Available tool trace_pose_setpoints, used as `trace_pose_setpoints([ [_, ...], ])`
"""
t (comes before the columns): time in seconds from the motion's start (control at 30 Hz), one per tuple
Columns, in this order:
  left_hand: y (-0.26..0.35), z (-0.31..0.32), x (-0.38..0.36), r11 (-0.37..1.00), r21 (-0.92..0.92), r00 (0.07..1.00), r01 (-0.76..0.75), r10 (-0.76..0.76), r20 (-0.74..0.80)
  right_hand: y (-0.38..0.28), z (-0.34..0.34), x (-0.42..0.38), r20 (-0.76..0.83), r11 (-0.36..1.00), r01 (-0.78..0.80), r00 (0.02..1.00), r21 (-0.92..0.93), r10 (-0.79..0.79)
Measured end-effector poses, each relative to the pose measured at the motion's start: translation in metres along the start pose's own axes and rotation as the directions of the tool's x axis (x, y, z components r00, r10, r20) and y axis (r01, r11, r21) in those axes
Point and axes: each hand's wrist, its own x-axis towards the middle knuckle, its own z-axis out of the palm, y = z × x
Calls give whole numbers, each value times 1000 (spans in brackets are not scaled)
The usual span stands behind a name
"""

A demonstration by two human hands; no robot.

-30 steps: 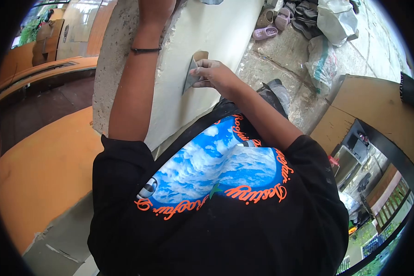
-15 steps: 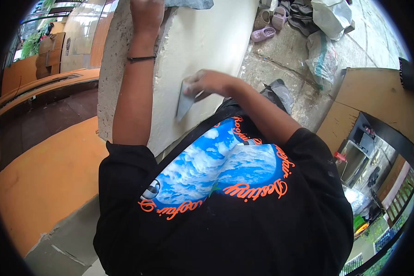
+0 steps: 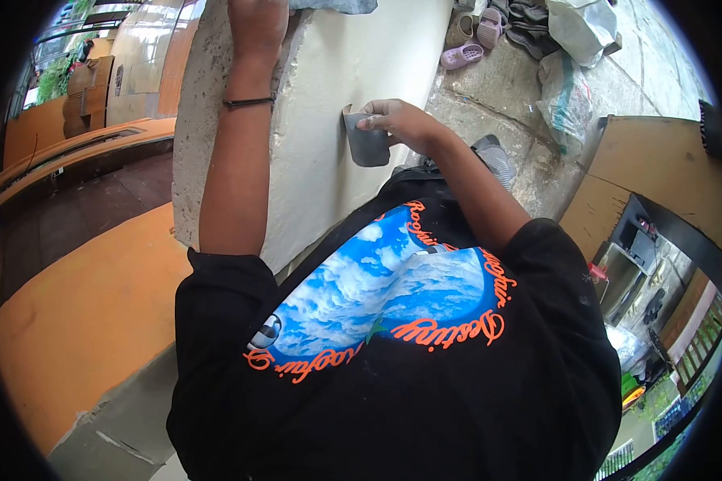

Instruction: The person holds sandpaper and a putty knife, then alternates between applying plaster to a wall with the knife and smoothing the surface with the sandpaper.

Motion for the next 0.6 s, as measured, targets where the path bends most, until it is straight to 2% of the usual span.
trace_pose_setpoints([
  [0.03, 1, 1, 0, 1000, -7, 1000, -10, 10, -12, 3, 3, -2, -22, 993, -17, 1000, 121, 20],
  [0.07, 1, 1, -1, 1000, -13, 1000, -15, 15, -22, 7, 5, -2, -23, 992, -20, 999, 122, 23],
  [0.13, 1, 2, -1, 1000, 8, 999, -28, 28, -23, 14, 7, -2, -133, 985, -67, 987, 159, 89],
  [0.17, 1, 1, 0, 999, 29, 999, -45, 46, -28, 17, 5, 2, -290, 980, 6, 956, 197, 52],
  [0.2, 1, 0, 1, 999, 31, 998, -42, 43, -37, 30, -9, 15, -392, 944, 83, 919, 318, 51],
  [0.27, -2, -2, 1, 998, 61, 1000, 6, -6, -9, 27, -23, 22, -518, 933, 112, 851, 342, 88],
  [0.4, -9, -3, 3, 993, 116, 1000, -25, 26, -6, 33, 6, 28, -541, 946, 66, 832, 318, 124],
  [0.47, -6, 0, 2, 999, 27, 999, -32, 32, -11, 41, 15, 34, -586, 998, 27, 810, 62, 14],
  [0.5, -4, -1, 3, 999, 27, 999, -31, 32, -8, 55, 9, 50, -637, 990, 25, 768, 141, 72],
  [0.53, -2, -1, 3, 999, 45, 1000, -18, 18, -2, 58, 13, 53, -638, 989, 24, 767, 145, 75],
  [0.6, 1, 1, 2, 998, 64, 1000, -3, 3, 8, 61, 24, 64, -629, 946, 18, 751, 323, 200],
])
